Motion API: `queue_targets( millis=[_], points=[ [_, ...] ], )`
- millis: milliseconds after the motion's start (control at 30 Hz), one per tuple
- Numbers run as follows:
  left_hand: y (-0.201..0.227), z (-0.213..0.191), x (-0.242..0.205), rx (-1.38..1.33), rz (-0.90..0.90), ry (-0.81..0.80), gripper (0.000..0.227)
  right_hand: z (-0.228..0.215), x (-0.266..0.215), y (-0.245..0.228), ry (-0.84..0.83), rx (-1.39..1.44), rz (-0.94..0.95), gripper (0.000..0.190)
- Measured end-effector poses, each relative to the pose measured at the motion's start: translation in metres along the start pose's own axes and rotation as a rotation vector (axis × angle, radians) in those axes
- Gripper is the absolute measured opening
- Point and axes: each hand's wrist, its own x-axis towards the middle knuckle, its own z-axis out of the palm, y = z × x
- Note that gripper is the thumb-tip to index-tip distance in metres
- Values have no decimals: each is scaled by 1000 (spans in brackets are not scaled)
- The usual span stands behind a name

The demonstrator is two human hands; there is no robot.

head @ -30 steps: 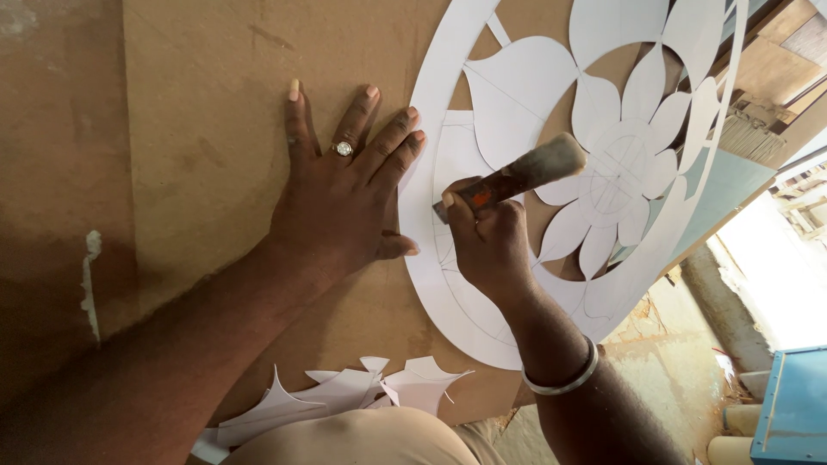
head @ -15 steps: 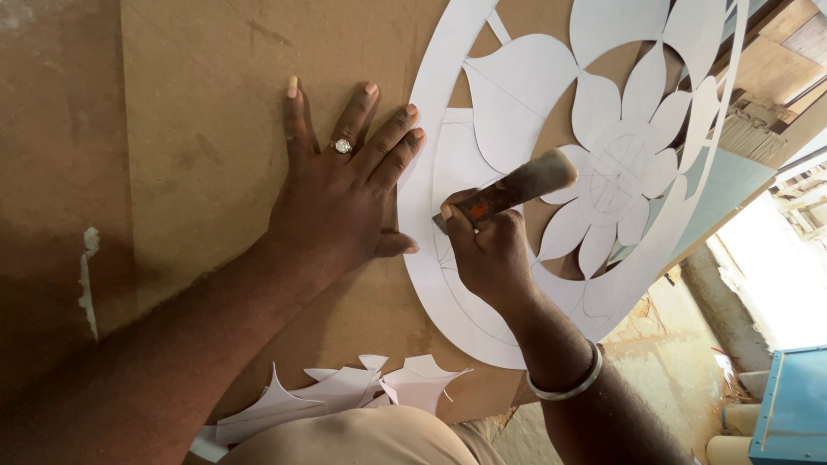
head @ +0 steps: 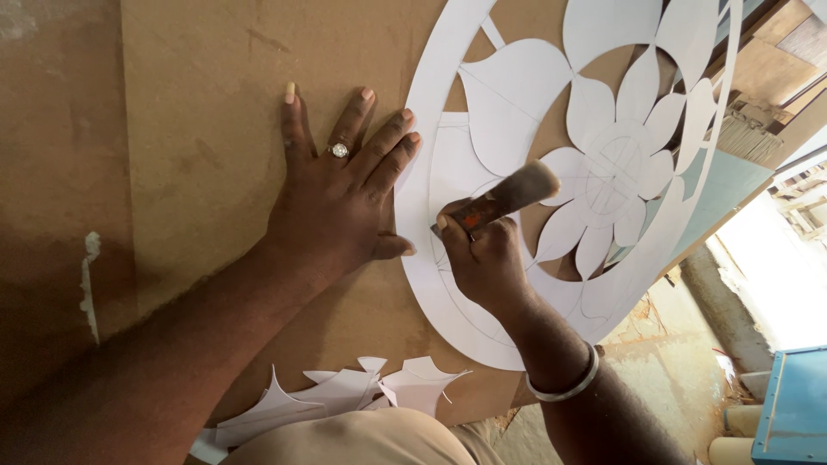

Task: Cutting out a decorative floral stencil pattern from a white material using a chisel-like tool on a backing board.

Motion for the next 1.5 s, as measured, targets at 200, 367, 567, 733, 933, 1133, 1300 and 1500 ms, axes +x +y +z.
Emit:
queue_targets(
  millis=[200, 367, 567, 733, 933, 1133, 1300, 1500],
  points=[
    [-1, -4, -1, -48, 25, 75, 114, 11, -25, 40, 136, 140, -29, 15],
    [2, -8, 2, -16, 18, 26, 114, 13, -29, 61, 441, 298, 219, 15],
    [8, -12, 7, -12, 23, 7, 115, 25, -31, 70, 524, 215, 41, 13],
    [31, -20, 18, -27, -51, 66, 83, 23, -32, 67, 521, 211, -26, 12],
    [51, -8, 34, -265, -284, 237, 66, 23, -36, 71, 500, 268, -59, 10],
    [52, -12, 44, -546, -375, 327, 63, 22, -38, 75, 498, 323, -53, 10],
    [53, -31, 56, -814, -695, 73, 62, 19, -38, 74, 472, 363, -83, 11],
    [53, -18, 53, -801, -639, 13, 18, 22, -40, 75, 442, 437, -55, 12]
  ],
)
